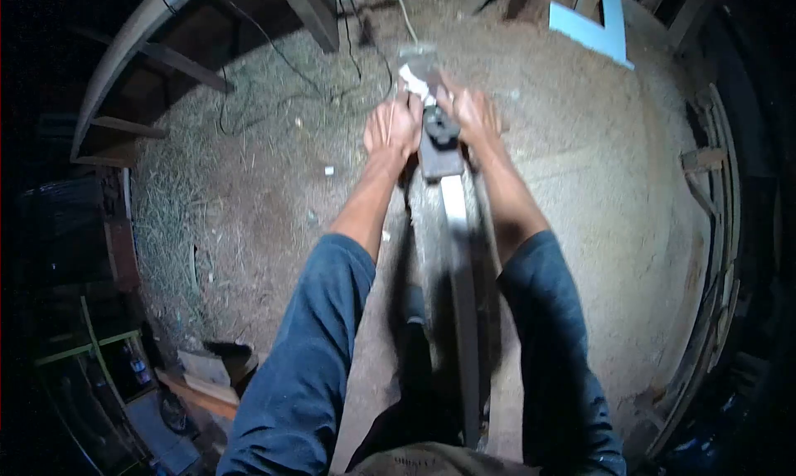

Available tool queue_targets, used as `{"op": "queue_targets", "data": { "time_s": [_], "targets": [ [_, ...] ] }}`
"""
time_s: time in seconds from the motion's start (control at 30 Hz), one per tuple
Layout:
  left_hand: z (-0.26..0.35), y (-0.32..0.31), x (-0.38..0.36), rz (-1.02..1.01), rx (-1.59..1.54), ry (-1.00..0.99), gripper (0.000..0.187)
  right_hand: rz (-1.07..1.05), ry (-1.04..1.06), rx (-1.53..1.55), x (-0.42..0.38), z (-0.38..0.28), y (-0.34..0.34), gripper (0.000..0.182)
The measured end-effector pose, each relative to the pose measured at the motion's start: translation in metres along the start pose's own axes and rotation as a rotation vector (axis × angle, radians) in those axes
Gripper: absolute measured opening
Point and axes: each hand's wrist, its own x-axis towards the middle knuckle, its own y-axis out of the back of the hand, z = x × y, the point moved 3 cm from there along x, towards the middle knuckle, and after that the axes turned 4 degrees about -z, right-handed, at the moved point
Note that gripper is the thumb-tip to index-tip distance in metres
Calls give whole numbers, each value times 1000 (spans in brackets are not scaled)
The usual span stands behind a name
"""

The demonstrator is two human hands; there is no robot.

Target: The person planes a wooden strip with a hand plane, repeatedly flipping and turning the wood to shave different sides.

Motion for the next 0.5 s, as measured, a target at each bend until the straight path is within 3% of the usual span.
{"op": "queue_targets", "data": {
  "time_s": [0.07, 0.13, 0.23, 0.3, 0.4, 0.5],
  "targets": [
    [5, 5, -4, -28, -14, 6, 46, 29, 64, -16, -3, 19, -23, 52],
    [6, 1, -1, -32, -8, 9, 46, 121, 91, 2, -1, 11, -5, 52],
    [10, -3, -24, -88, 20, 11, 52, 60, 71, -8, -18, 19, -8, 54],
    [16, 1, -56, -173, 42, -14, 65, 50, 113, 43, -50, 25, -11, 55],
    [18, -4, -119, -291, 21, 22, 65, 39, 162, 72, -114, 45, -26, 57],
    [11, -23, -206, -341, 107, 6, 68, -118, 17, 99, -198, 59, -36, 62]
  ]
}}
